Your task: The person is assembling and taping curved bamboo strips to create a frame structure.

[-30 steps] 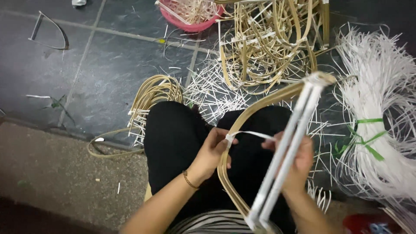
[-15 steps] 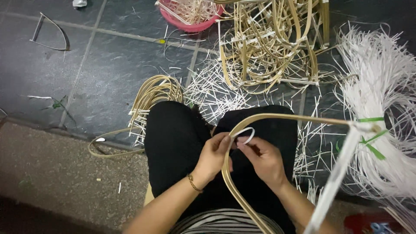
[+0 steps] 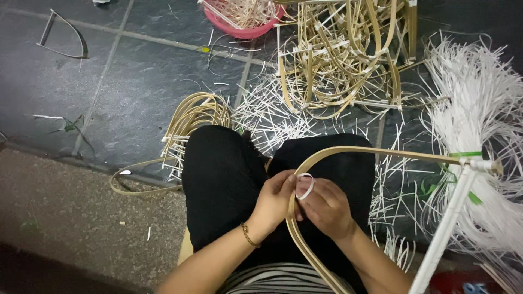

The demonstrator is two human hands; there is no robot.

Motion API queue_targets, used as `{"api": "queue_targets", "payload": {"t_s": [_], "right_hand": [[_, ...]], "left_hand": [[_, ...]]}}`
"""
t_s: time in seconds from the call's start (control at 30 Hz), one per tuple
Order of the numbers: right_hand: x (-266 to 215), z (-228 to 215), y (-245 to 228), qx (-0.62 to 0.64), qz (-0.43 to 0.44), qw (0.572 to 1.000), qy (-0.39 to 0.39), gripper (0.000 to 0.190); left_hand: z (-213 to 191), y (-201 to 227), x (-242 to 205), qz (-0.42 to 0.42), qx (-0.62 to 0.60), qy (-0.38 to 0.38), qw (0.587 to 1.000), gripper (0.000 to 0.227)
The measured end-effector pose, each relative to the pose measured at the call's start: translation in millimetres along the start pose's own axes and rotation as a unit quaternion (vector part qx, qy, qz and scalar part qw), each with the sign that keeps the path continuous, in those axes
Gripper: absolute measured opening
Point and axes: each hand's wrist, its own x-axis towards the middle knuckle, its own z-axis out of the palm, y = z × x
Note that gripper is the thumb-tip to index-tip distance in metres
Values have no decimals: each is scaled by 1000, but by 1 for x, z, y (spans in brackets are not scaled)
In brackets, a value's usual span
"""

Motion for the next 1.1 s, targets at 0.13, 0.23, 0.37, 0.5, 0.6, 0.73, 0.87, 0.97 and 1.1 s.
{"api": "queue_targets", "payload": {"t_s": [0.13, 0.23, 0.37, 0.5, 0.6, 0.73, 0.87, 0.97, 1.1], "right_hand": [[-3, 2, 3, -20, 14, 1000, -9, 27], [0, 1, 1, -54, 22, 998, -12, 29], [3, 3, 5, -55, 9, 998, 17, 26], [1, 4, 7, -59, 5, 998, 14, 26], [7, 2, 6, -72, -25, 997, -1, 24], [7, 2, 5, -64, -24, 998, -7, 24], [18, -2, 3, -21, -38, 999, -9, 25], [17, -1, 9, -27, -50, 998, -13, 24], [16, 1, 13, -37, -51, 998, -10, 26]], "left_hand": [[2, 8, -4, -11, -3, 5, 1000, 34], [4, 11, -7, 0, 2, -4, 1000, 34], [5, 9, -5, 5, 9, -3, 1000, 36], [3, 5, -4, -6, -26, -8, 1000, 36], [-1, 1, -3, 1, -31, -15, 999, 38], [-3, 2, -4, -11, -18, -3, 1000, 37], [-7, -2, -1, -14, -49, -3, 999, 37], [-4, 0, -4, -18, -46, 4, 999, 37], [-5, -3, -2, -16, -52, 8, 999, 38]]}}
